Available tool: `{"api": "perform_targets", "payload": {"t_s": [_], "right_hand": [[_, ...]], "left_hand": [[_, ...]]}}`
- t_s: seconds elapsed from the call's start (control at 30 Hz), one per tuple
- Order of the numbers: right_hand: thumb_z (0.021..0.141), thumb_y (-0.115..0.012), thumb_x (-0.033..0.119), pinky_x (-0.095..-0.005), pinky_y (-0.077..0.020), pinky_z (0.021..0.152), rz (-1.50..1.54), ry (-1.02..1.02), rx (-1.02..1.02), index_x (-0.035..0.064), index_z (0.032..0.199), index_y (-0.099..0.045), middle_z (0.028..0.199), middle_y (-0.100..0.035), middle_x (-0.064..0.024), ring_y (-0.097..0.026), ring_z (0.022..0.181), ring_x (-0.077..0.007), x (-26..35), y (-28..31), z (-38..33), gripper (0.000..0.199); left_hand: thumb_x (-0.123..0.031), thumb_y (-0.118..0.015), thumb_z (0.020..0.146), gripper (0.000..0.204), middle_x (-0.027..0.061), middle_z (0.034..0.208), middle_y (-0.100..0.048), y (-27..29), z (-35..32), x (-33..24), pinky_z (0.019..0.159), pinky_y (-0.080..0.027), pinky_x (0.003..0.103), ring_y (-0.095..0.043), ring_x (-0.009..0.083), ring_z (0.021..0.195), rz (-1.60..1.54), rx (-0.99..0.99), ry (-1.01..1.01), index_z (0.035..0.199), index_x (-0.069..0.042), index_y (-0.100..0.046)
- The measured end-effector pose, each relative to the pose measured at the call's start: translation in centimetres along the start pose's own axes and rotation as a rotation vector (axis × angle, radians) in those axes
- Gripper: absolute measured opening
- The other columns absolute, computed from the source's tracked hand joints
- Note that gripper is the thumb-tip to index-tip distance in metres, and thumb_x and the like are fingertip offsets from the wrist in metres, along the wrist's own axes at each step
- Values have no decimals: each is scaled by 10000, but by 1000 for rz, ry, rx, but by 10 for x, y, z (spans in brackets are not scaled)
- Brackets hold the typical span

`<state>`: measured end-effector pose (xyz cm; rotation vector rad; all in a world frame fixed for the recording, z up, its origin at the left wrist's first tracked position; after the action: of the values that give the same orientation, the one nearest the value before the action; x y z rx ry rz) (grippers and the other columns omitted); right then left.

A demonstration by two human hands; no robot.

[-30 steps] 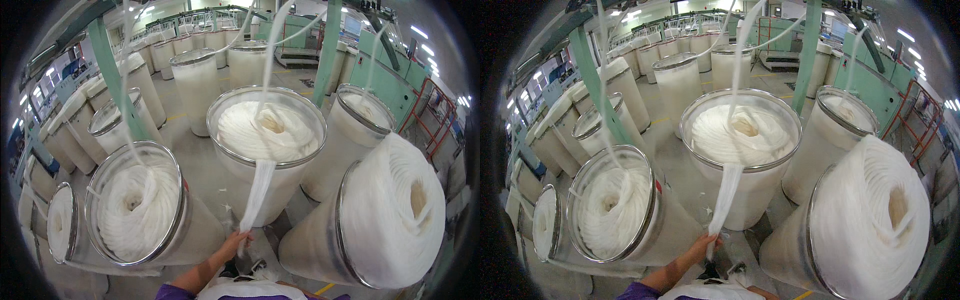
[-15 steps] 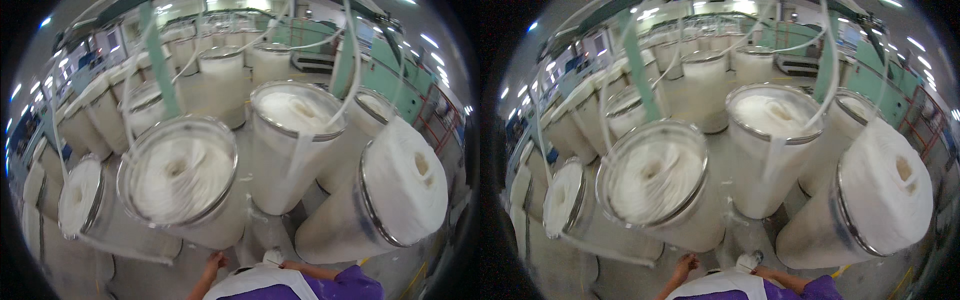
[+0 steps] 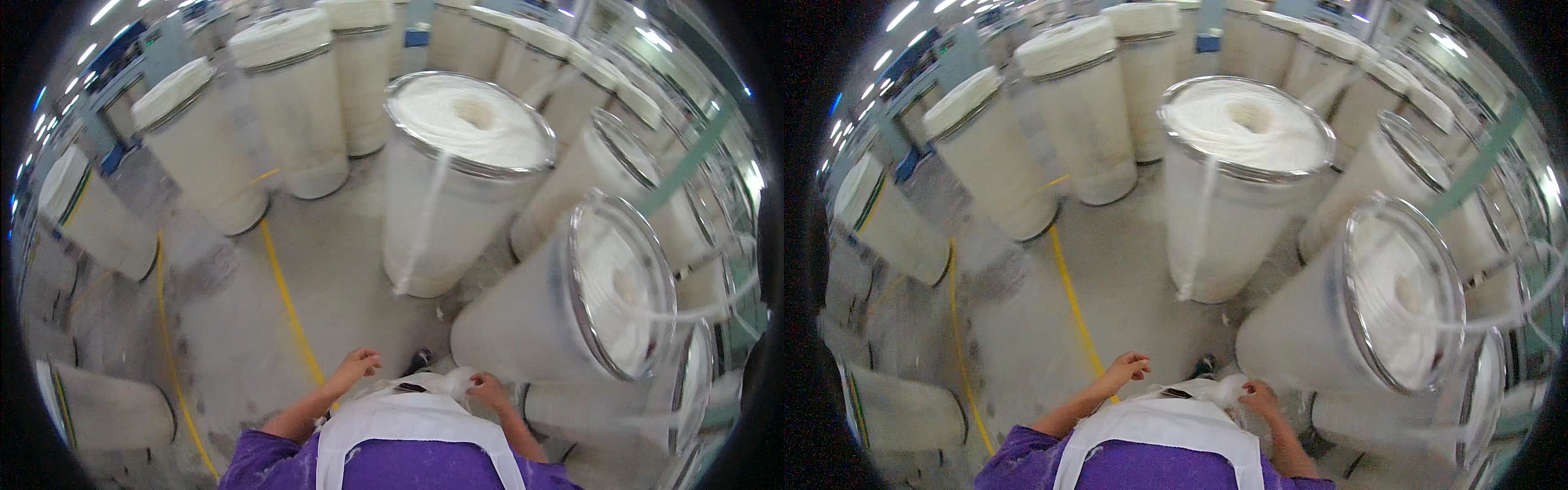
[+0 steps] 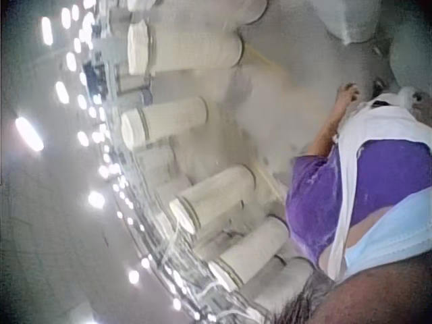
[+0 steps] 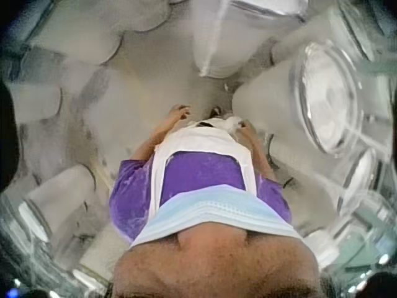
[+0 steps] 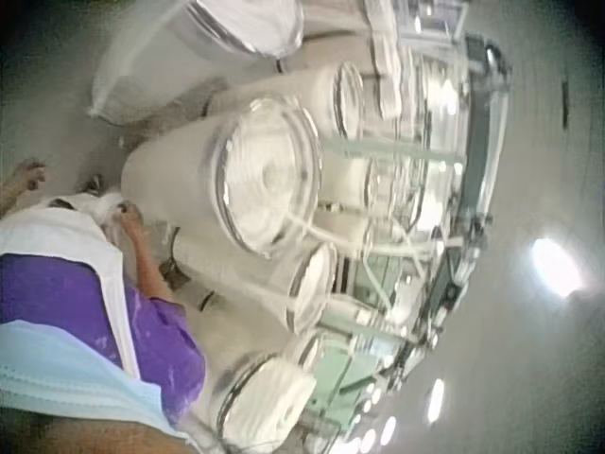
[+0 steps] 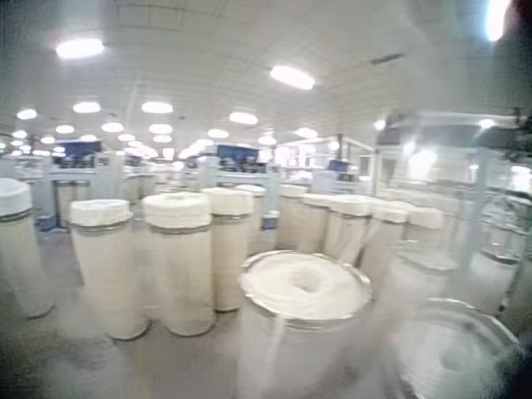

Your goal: The person moves among large white yarn bobbins in a factory, removes metal rings from the tops, and uses a thin wooden stick to guide and separate yarn strands. The person repeatedly lifts and places the rings and adjusts the yarn on multiple bobbins.

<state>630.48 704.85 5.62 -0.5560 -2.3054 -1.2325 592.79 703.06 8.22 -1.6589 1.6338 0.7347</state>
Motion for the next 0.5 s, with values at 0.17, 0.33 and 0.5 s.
{"api": "perform_targets", "payload": {"t_s": [0.17,0.33,0.5], "right_hand": [[828,-686,211,-296,-484,663,315,135,-4,13,944,-658,790,-653,-61,-595,710,-144,126,45,149,231],[948,-532,317,-309,-473,630,291,361,77,-8,944,-671,710,-635,-55,-588,649,-137,330,51,313,354],[973,-448,428,-309,-472,612,115,593,166,10,970,-677,674,-629,-47,-592,609,-141,575,26,433,476]], "left_hand": [[-252,-578,914,356,85,947,-662,103,-27,34,732,-515,289,-599,143,784,-307,-355,-46,1168,-4,-558],[-228,-576,913,344,115,962,-667,205,-29,45,722,-521,300,-613,153,749,-461,-590,55,1171,-1,-555],[-213,-581,910,320,112,955,-670,297,-37,-3,713,-518,284,-614,149,732,-567,-832,-33,1161,-16,-561]]}}
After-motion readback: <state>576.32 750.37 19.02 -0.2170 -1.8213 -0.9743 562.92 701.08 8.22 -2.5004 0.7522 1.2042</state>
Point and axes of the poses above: each hand's wrist, its own z-axis towards the middle knuckle, its own y-axis out of the back of the hand, x = y × z, the point moved 5 cm from there along z, towards the middle knuckle
